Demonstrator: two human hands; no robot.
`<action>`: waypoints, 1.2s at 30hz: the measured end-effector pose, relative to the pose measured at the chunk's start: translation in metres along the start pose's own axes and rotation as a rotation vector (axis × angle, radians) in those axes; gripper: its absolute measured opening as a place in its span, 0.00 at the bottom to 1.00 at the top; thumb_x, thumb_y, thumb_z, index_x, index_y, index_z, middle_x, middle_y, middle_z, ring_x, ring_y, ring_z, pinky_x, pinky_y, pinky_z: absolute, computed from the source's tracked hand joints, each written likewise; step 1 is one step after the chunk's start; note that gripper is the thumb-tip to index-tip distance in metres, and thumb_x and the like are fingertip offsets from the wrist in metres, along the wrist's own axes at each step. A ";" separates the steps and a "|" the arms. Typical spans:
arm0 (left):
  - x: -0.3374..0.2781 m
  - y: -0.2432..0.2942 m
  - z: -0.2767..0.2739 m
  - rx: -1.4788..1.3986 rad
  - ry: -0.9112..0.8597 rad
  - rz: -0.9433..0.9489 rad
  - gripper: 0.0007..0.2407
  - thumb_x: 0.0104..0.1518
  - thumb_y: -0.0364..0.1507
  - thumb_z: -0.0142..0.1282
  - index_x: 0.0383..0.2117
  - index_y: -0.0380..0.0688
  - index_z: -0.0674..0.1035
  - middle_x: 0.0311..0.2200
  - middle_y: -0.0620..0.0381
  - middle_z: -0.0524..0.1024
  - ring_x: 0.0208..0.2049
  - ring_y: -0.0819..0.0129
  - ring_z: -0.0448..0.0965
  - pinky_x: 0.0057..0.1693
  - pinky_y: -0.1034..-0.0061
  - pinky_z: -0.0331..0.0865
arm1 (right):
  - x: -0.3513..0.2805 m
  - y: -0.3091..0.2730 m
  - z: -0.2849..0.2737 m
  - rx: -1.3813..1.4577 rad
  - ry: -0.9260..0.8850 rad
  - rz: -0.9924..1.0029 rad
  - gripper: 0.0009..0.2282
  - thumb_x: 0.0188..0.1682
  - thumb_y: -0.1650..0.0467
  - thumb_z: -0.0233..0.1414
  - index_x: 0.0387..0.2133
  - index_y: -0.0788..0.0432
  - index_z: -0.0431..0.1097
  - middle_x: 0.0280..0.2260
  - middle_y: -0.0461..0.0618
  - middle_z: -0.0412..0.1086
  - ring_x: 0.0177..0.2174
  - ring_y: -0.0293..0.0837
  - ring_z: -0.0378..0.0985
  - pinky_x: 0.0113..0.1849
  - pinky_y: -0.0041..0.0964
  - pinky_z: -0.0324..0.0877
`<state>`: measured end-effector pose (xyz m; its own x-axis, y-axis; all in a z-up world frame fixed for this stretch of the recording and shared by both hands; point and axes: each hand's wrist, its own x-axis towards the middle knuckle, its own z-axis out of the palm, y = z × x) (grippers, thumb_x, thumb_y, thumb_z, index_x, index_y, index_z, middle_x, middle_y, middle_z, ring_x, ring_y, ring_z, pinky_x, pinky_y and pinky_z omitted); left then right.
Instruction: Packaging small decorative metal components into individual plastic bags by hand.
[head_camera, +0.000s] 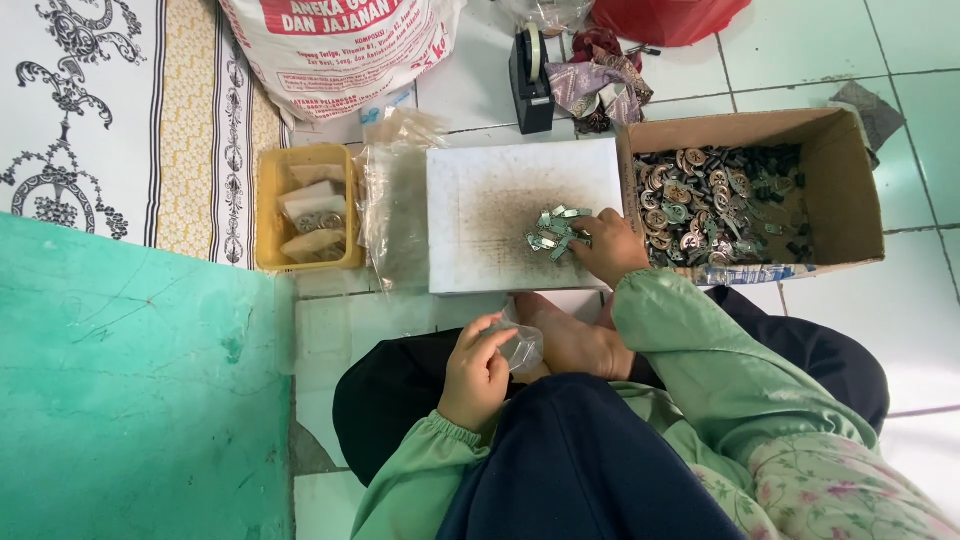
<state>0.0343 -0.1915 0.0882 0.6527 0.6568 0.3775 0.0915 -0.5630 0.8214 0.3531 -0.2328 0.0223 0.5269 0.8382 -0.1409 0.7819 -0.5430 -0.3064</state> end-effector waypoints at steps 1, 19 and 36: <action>0.000 -0.002 0.001 -0.012 0.002 -0.002 0.18 0.50 0.17 0.46 0.44 0.44 0.84 0.49 0.44 0.76 0.40 0.48 0.84 0.44 0.62 0.80 | 0.003 0.004 0.005 0.040 0.024 0.017 0.14 0.51 0.61 0.57 0.48 0.47 0.74 0.40 0.51 0.65 0.41 0.55 0.77 0.39 0.48 0.77; 0.005 0.007 0.016 -0.016 -0.022 0.006 0.19 0.51 0.16 0.48 0.46 0.45 0.84 0.48 0.48 0.76 0.44 0.47 0.82 0.46 0.63 0.79 | -0.018 0.028 0.003 0.853 0.049 0.265 0.10 0.48 0.74 0.59 0.44 0.61 0.75 0.35 0.57 0.75 0.38 0.46 0.80 0.39 0.39 0.78; 0.028 0.028 0.020 -0.023 -0.027 -0.029 0.17 0.54 0.17 0.50 0.50 0.39 0.80 0.48 0.45 0.74 0.46 0.42 0.80 0.47 0.60 0.79 | -0.127 -0.115 -0.092 0.537 0.488 -0.791 0.10 0.36 0.80 0.61 0.28 0.54 0.76 0.30 0.45 0.75 0.32 0.48 0.76 0.36 0.39 0.72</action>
<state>0.0697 -0.1990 0.1136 0.6703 0.6589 0.3414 0.0940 -0.5318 0.8417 0.2267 -0.2817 0.1624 0.1043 0.7661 0.6342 0.7735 0.3383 -0.5360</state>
